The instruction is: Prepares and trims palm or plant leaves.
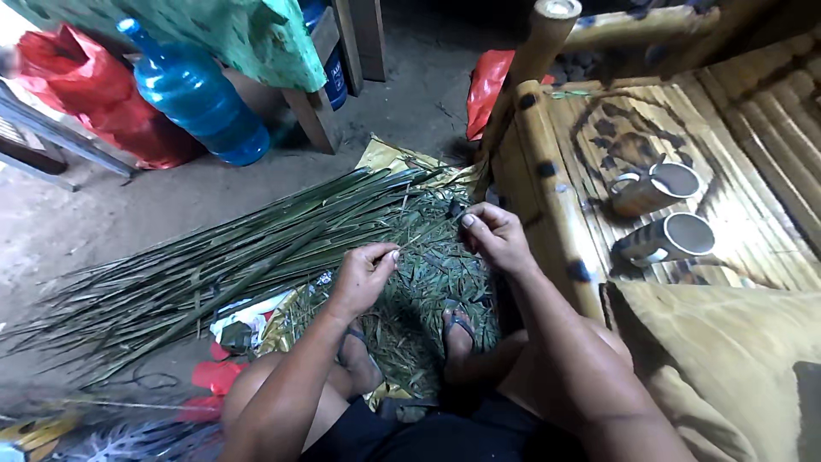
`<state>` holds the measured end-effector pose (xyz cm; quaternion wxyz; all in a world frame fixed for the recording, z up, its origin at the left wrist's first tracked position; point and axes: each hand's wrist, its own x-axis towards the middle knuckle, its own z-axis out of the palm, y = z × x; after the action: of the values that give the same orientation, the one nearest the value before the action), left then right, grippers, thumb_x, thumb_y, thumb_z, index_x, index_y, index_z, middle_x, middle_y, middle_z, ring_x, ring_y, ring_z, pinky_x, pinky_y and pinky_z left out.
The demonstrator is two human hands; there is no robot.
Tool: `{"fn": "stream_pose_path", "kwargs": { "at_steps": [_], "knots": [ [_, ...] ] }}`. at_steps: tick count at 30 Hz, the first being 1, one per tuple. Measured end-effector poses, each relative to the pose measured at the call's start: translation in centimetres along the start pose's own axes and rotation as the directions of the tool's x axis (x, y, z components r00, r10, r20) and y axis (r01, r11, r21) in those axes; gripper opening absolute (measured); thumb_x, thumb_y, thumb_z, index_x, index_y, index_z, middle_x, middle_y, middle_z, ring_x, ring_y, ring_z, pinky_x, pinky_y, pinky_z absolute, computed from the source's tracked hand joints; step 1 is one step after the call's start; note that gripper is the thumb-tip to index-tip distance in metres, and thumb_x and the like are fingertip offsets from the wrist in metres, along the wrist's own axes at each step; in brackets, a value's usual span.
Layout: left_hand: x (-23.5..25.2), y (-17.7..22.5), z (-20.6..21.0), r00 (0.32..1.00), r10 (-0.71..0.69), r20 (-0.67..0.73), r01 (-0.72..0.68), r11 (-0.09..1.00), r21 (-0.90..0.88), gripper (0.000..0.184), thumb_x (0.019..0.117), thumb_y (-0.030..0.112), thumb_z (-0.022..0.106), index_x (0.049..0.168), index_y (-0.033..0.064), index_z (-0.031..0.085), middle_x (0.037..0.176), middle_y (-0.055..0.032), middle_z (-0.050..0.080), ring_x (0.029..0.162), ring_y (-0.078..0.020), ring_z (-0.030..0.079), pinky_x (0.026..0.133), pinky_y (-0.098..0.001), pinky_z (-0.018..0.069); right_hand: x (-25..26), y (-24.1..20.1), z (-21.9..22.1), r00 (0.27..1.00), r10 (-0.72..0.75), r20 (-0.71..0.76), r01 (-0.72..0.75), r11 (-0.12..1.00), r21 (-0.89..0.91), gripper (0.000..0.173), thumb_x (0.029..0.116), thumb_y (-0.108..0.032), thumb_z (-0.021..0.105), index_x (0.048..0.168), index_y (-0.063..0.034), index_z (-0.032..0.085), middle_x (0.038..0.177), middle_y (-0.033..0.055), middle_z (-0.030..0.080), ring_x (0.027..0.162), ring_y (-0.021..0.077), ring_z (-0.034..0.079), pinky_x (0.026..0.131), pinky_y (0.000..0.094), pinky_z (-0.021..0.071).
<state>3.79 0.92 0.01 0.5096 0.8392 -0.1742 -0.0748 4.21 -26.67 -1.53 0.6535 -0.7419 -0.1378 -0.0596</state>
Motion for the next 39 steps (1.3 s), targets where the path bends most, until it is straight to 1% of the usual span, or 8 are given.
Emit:
{"fn": "stream_pose_path", "kwargs": {
  "at_steps": [8,11,15,19,22,26,35,39],
  "knots": [
    [-0.8,-0.9,-0.7,0.995,0.096,-0.024,-0.088,0.965,0.245,0.019,0.1012,0.016,0.061,0.109,0.0095,0.077,0.101,-0.0025,0.075,0.088,-0.0090,0.070,0.084,-0.0318,0.0591,0.4,-0.2,-2.2,0.989,0.066,0.130,-0.029,0.964,-0.265,0.020,0.1032,-0.018,0.054,0.099,-0.0051,0.069,0.073,0.0010,0.066,0.055,0.0070,0.059,0.051,0.0246,0.0525],
    [-1.1,-1.1,-1.6,0.997,0.074,-0.035,-0.059,0.946,0.319,0.020,0.1021,0.015,0.060,0.109,0.0076,0.077,0.102,-0.0058,0.075,0.090,-0.0142,0.072,0.086,-0.0369,0.0591,0.4,0.0,-3.5,0.992,0.106,0.066,-0.081,0.947,-0.311,0.023,0.1037,-0.020,0.053,0.101,-0.0037,0.069,0.074,0.0026,0.065,0.056,0.0081,0.059,0.051,0.0270,0.0531],
    [-1.3,-1.6,-2.2,0.996,0.000,-0.088,0.027,0.953,0.303,0.019,0.1024,0.015,0.060,0.109,0.0063,0.076,0.101,-0.0073,0.075,0.089,-0.0151,0.071,0.086,-0.0378,0.0591,0.8,-0.7,-3.8,0.992,0.117,0.039,-0.103,0.959,-0.264,0.021,0.1036,-0.019,0.053,0.100,-0.0034,0.067,0.073,0.0030,0.066,0.054,0.0095,0.059,0.049,0.0271,0.0530],
    [-1.4,-1.3,-0.6,0.995,0.013,-0.096,0.017,0.953,0.303,0.020,0.1028,0.016,0.060,0.110,0.0075,0.076,0.102,-0.0059,0.075,0.093,-0.0151,0.072,0.089,-0.0386,0.0585,-0.3,0.4,1.6,0.966,0.202,0.160,-0.191,0.978,-0.081,0.023,0.1032,-0.019,0.053,0.101,-0.0010,0.067,0.074,0.0064,0.068,0.056,0.0141,0.062,0.052,0.0322,0.0563],
    [-0.9,-0.9,0.7,0.992,0.076,-0.102,-0.041,0.949,0.313,0.019,0.1024,0.015,0.060,0.109,0.0068,0.076,0.102,-0.0063,0.075,0.092,-0.0146,0.072,0.086,-0.0364,0.0592,-1.2,0.9,4.8,0.942,0.242,0.233,-0.255,0.967,0.027,0.024,0.1048,-0.019,0.051,0.102,0.0000,0.066,0.079,0.0071,0.070,0.061,0.0132,0.065,0.057,0.0307,0.0573],
    [-0.5,-0.5,1.4,0.989,0.098,-0.108,-0.062,0.952,0.298,0.019,0.1024,0.015,0.060,0.109,0.0066,0.076,0.103,-0.0063,0.075,0.092,-0.0140,0.072,0.086,-0.0349,0.0593,-1.2,0.2,5.2,0.947,0.302,0.113,-0.313,0.944,0.105,0.024,0.1057,-0.020,0.050,0.100,-0.0014,0.065,0.076,0.0061,0.068,0.057,0.0117,0.062,0.055,0.0275,0.0547],
    [-0.6,-0.9,0.8,0.986,0.139,-0.088,-0.109,0.954,0.280,0.020,0.1024,0.016,0.059,0.110,0.0074,0.076,0.103,-0.0045,0.075,0.091,-0.0107,0.071,0.086,-0.0324,0.0584,-0.2,0.2,0.5,0.990,0.143,-0.010,-0.143,0.987,-0.071,0.022,0.1047,-0.020,0.052,0.098,-0.0052,0.067,0.068,0.0026,0.065,0.050,0.0098,0.056,0.046,0.0260,0.0501],
    [-1.2,-1.3,0.3,0.987,0.154,-0.052,-0.132,0.946,0.298,0.022,0.1029,0.017,0.057,0.110,0.0080,0.076,0.099,-0.0036,0.075,0.085,-0.0094,0.070,0.081,-0.0306,0.0591,0.3,0.2,-1.3,0.988,0.128,0.083,-0.110,0.975,-0.193,0.020,0.1034,-0.018,0.053,0.099,-0.0054,0.069,0.070,0.0018,0.066,0.052,0.0085,0.058,0.048,0.0249,0.0515]
  ]
}}
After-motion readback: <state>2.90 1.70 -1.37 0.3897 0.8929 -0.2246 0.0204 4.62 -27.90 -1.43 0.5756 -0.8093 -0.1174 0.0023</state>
